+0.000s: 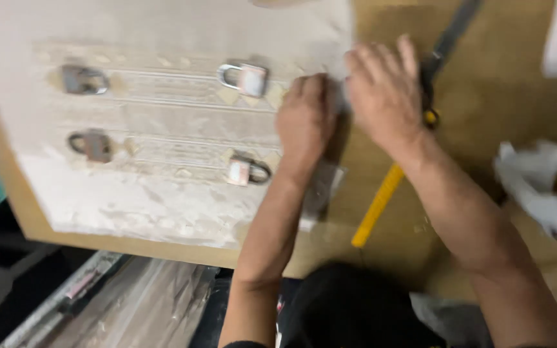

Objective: The person pins a piece of white fabric onto a wooden board, using padlocks to hold it in place. They smooth the fabric with their hands and use a ruler to measure and align it before inserting pins along the edges.

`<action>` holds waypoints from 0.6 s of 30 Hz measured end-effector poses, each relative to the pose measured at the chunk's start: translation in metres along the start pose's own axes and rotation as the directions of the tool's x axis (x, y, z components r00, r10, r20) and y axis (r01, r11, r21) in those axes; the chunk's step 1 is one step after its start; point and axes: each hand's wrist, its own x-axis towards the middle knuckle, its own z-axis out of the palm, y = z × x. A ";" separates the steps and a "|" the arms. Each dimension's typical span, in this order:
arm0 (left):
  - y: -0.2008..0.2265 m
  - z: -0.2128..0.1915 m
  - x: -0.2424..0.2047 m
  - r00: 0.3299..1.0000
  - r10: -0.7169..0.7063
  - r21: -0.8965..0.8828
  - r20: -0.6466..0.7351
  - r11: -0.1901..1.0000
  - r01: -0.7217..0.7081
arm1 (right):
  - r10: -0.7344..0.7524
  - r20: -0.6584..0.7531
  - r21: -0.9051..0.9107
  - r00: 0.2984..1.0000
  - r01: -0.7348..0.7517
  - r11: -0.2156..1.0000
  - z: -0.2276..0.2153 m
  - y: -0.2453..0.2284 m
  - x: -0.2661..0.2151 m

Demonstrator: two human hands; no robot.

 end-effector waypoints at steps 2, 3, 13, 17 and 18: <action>0.005 -0.011 -0.033 0.998 0.064 -0.009 0.025 0.998 -0.064 | 0.026 0.039 0.078 0.999 -0.029 0.997 -0.033 -0.026 -0.032; 0.006 -0.016 -0.050 0.994 0.111 0.004 0.001 0.994 -0.111 | 0.009 0.043 0.177 0.999 -0.017 0.984 -0.048 -0.041 -0.049; 0.035 -0.026 -0.250 0.882 0.319 0.075 0.346 0.928 -0.365 | 0.480 0.155 -0.051 0.864 -0.478 0.877 -0.099 -0.086 -0.340; 0.036 -0.018 -0.282 0.833 0.415 0.068 0.366 0.881 -0.469 | 0.669 0.162 -0.023 0.726 -0.675 0.738 -0.109 -0.062 -0.331; 0.037 -0.021 -0.287 0.821 0.424 0.071 0.383 0.872 -0.484 | 0.713 0.190 0.014 0.675 -0.728 0.685 -0.108 -0.059 -0.327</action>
